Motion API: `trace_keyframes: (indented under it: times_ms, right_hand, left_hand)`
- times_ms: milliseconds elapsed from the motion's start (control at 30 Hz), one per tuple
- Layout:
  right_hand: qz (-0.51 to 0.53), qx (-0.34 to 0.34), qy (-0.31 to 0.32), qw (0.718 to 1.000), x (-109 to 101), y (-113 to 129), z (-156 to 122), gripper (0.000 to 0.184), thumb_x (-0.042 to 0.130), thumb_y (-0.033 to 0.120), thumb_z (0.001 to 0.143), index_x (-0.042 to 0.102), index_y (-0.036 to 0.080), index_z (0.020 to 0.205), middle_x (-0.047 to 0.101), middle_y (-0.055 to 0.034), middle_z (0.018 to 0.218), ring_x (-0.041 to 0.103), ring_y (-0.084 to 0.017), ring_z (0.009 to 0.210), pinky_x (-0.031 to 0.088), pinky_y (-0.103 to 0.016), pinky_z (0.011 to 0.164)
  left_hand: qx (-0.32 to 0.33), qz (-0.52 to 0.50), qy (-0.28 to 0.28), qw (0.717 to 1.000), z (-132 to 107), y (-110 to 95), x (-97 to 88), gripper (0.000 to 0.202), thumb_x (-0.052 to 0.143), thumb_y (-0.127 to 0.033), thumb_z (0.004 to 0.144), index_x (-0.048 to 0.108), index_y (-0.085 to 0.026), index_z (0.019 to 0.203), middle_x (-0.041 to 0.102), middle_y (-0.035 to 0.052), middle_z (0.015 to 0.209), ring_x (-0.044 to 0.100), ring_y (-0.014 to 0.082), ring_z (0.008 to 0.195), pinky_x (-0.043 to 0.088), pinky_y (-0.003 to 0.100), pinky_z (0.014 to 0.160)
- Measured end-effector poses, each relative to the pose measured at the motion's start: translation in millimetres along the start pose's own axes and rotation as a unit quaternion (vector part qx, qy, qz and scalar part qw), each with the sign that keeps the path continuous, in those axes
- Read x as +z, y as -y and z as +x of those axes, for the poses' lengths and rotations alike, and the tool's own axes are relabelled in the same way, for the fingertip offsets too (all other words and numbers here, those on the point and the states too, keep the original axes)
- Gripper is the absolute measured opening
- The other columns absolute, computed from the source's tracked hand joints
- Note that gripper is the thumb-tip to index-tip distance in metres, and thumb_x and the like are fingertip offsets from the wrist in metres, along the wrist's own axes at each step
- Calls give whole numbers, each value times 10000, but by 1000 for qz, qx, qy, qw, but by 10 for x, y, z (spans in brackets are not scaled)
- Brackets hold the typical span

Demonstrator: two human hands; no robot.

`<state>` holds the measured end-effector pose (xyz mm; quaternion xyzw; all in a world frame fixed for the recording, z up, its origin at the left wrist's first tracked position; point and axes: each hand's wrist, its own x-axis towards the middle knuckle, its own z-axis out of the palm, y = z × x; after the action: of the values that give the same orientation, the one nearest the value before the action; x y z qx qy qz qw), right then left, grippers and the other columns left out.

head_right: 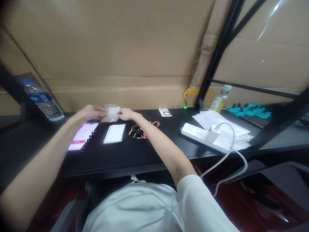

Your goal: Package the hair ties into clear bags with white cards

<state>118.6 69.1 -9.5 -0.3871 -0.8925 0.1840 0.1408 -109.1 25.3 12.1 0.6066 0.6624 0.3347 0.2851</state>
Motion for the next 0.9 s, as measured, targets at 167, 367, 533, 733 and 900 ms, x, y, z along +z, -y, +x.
trace_keyframes:
  times_ms: [167, 367, 533, 733, 900]
  right_hand:
    - [-7, 18, -21, 1000, -28, -17, -62, 382, 534, 171, 1038, 706, 152, 1379, 674, -134, 1473, 667, -257, 1327, 467, -371, 1169]
    - [-6, 2, -32, 999, -123, -69, -209, 353, 576, 221, 1037, 712, 146, 1354, 736, -134, 1368, 715, -271, 1213, 527, -377, 1077]
    - [9, -8, -44, 999, -233, 24, -404, 347, 595, 268, 1053, 697, 139, 1359, 752, -140, 1315, 728, -263, 1147, 540, -388, 1045]
    - [28, -31, -82, 996, -302, 92, -725, 346, 624, 281, 1049, 687, 151, 1362, 752, -132, 1311, 720, -241, 1168, 545, -374, 1049]
    - [31, -44, -112, 992, -388, 79, -965, 371, 627, 289, 1041, 675, 146, 1380, 730, -136, 1367, 711, -258, 1205, 545, -396, 1066]
  left_hand:
    - [38, 137, -41, 989, 161, 126, 27, 440, 886, -319, 596, 829, -206, 1018, 807, 80, 904, 764, 320, 911, 580, 397, 857]
    - [62, 202, -45, 976, 181, 148, 40, 523, 866, -367, 633, 816, -234, 1137, 823, 98, 1078, 766, 335, 1018, 561, 380, 915]
    - [70, 204, -28, 976, 161, 126, 52, 569, 858, -385, 639, 803, -216, 1181, 822, 117, 1123, 771, 337, 1013, 567, 375, 909]
    - [82, 213, -45, 973, 155, 105, 30, 489, 845, -392, 670, 813, -226, 1129, 810, 123, 1169, 763, 349, 1071, 565, 394, 958]
    - [84, 221, -62, 970, 114, 75, 6, 422, 809, -410, 721, 805, -213, 1095, 810, 129, 1153, 754, 340, 1087, 552, 400, 991]
